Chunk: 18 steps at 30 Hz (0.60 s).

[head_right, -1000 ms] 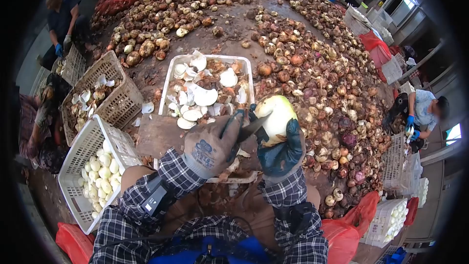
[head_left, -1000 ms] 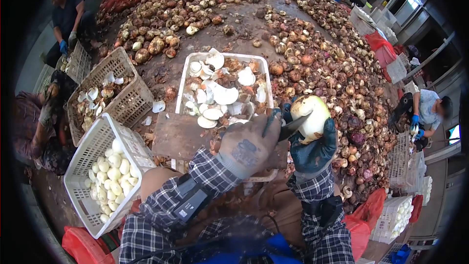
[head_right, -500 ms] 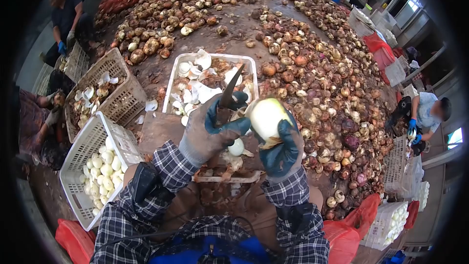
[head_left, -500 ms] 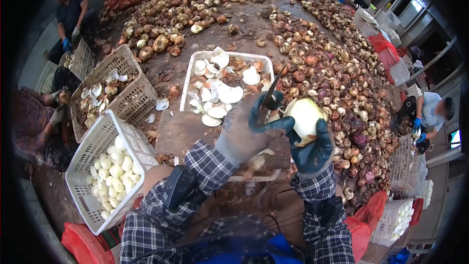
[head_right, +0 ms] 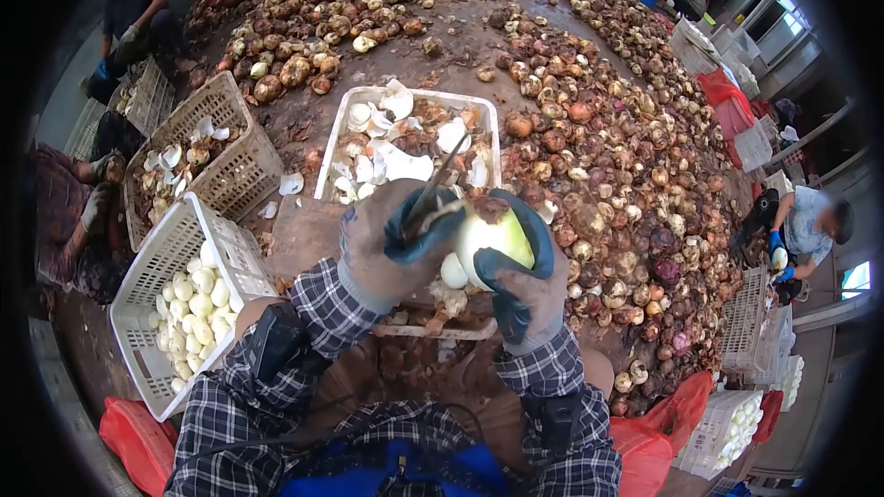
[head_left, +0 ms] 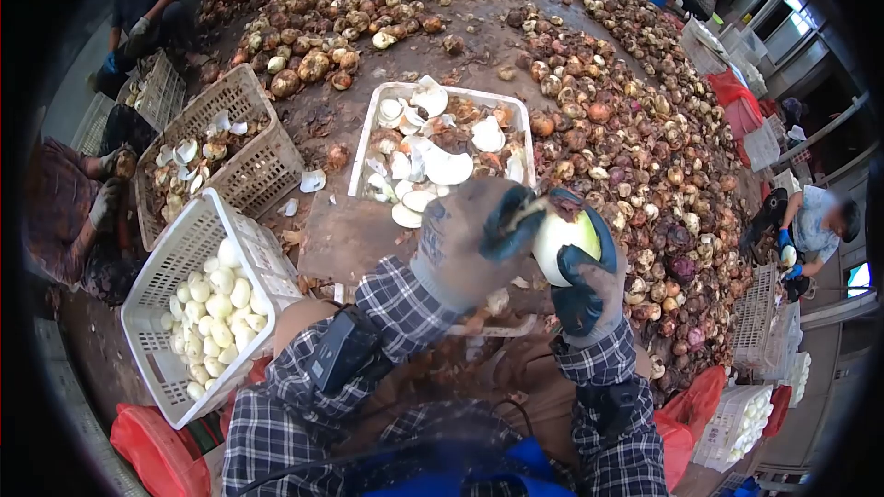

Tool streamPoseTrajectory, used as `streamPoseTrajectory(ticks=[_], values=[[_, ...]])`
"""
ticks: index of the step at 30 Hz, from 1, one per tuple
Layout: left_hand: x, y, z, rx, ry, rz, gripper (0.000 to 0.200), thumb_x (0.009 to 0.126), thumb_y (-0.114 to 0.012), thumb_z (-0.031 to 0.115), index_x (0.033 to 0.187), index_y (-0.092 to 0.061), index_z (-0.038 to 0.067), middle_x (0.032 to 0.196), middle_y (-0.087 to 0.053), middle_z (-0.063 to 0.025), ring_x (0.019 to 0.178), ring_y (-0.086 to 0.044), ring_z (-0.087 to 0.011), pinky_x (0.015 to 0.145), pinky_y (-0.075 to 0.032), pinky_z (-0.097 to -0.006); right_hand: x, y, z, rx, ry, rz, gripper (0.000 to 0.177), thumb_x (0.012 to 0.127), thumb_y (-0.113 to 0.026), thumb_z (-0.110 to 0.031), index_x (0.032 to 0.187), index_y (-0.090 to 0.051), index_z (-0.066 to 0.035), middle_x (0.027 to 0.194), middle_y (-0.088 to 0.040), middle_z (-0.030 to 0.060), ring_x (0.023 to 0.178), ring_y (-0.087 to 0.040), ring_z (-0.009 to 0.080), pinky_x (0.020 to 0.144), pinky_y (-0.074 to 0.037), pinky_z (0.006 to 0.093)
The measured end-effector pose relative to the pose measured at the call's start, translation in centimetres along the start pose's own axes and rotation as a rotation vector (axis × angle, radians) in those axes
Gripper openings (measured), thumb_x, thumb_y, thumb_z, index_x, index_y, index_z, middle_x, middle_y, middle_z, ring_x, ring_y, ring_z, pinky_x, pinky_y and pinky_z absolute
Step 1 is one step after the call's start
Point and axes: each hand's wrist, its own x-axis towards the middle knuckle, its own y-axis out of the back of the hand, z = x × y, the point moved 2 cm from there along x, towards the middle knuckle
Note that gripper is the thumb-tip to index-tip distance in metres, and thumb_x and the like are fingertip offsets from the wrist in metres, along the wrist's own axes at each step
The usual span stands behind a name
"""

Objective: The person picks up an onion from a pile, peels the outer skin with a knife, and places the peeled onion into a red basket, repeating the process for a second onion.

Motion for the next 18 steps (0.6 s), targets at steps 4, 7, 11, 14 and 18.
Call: streamPoseTrajectory(ticks=[4,7,11,14,18], values=[[1.0,-0.2,-2.3,0.463,0.142,-0.151,0.020,0.081,-0.069,0.020,0.094,-0.062,0.007,0.081,-0.063,-0.0145,0.068,-0.065,-0.0271,0.055,-0.050,-0.0375,0.6,-0.8,-0.9,0.149,-0.012,-0.056,0.087,0.061,-0.084,-0.031,0.130,-0.046,0.008,0.115,-0.059,0.0121,0.106,-0.059,0.0221,0.095,-0.047,0.0347],[1.3,0.8,-0.8,0.313,0.055,-0.260,0.032,0.080,-0.069,0.022,0.108,-0.061,0.008,0.094,-0.064,-0.0153,0.075,-0.067,-0.0298,0.063,-0.054,-0.0371,0.8,-0.4,-2.0,0.064,0.028,-0.025,0.087,0.058,-0.083,-0.026,0.130,-0.047,0.007,0.118,-0.058,0.0121,0.108,-0.058,0.0215,0.096,-0.046,0.0340],[0.0,1.3,0.5,0.444,-0.233,-0.451,0.042,0.078,-0.066,0.020,0.117,-0.056,0.011,0.110,-0.061,-0.0125,0.079,-0.068,-0.0265,0.062,-0.056,-0.0371,1.0,1.1,-2.2,-0.120,0.046,0.032,0.084,0.055,-0.078,-0.019,0.130,-0.048,0.005,0.118,-0.058,0.0120,0.107,-0.057,0.0196,0.097,-0.043,0.0324],[-0.3,1.0,0.5,0.528,-0.288,-0.484,0.040,0.077,-0.063,0.017,0.115,-0.055,0.011,0.108,-0.060,-0.0107,0.076,-0.068,-0.0250,0.058,-0.055,-0.0382,1.0,1.5,-2.5,-0.114,0.061,0.008,0.080,0.056,-0.077,-0.018,0.129,-0.050,0.003,0.118,-0.059,0.0113,0.107,-0.057,0.0195,0.097,-0.043,0.0323],[0.1,0.7,0.5,0.630,-0.213,-0.502,0.033,0.079,-0.060,0.015,0.111,-0.054,0.009,0.103,-0.061,-0.0112,0.074,-0.067,-0.0255,0.059,-0.055,-0.0374,1.0,1.2,-2.8,-0.283,0.084,0.067,0.079,0.057,-0.074,-0.019,0.128,-0.050,0.004,0.117,-0.059,0.0119,0.107,-0.058,0.0205,0.096,-0.044,0.0333]])
